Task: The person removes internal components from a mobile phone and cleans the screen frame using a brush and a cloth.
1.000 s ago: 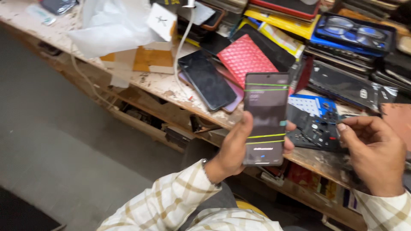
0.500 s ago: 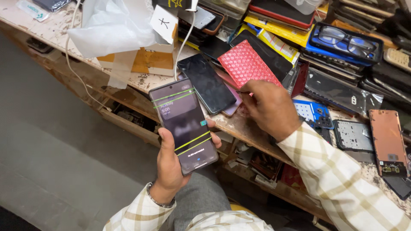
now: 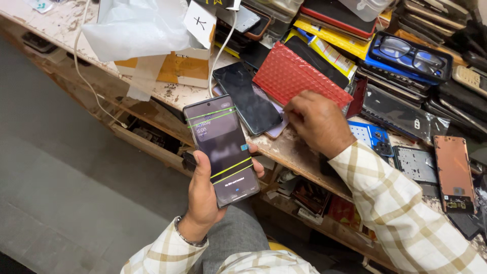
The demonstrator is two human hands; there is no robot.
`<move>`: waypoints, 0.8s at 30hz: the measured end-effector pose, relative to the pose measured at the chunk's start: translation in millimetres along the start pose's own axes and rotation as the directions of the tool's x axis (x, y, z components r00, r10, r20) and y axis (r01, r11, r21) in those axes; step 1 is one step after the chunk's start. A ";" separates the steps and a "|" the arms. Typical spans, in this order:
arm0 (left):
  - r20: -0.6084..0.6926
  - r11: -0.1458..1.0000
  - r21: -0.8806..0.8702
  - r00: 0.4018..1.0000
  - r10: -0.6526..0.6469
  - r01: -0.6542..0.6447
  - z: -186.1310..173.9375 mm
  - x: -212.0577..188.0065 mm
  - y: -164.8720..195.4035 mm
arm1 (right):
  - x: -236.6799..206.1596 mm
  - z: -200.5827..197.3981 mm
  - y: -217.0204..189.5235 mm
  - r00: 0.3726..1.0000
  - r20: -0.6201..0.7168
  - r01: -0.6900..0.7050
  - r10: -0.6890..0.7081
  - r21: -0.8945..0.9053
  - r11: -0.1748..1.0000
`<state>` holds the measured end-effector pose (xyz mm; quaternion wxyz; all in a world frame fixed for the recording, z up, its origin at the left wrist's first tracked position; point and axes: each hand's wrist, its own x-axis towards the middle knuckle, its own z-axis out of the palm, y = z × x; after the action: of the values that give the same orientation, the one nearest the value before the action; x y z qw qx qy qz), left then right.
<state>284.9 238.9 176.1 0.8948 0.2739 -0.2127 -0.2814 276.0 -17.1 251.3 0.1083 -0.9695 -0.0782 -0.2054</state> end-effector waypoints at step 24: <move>0.019 0.992 0.018 0.992 -0.122 0.122 21.8 13.1 -17.3 | -85.3 -104.3 22.0 0.790 -0.062 -0.582 0.611 0.241 0.777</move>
<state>276.4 210.7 185.0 0.8713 0.2911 -0.2070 -0.3367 163.5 -72.7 305.0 0.2743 -0.9107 0.2197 -0.2171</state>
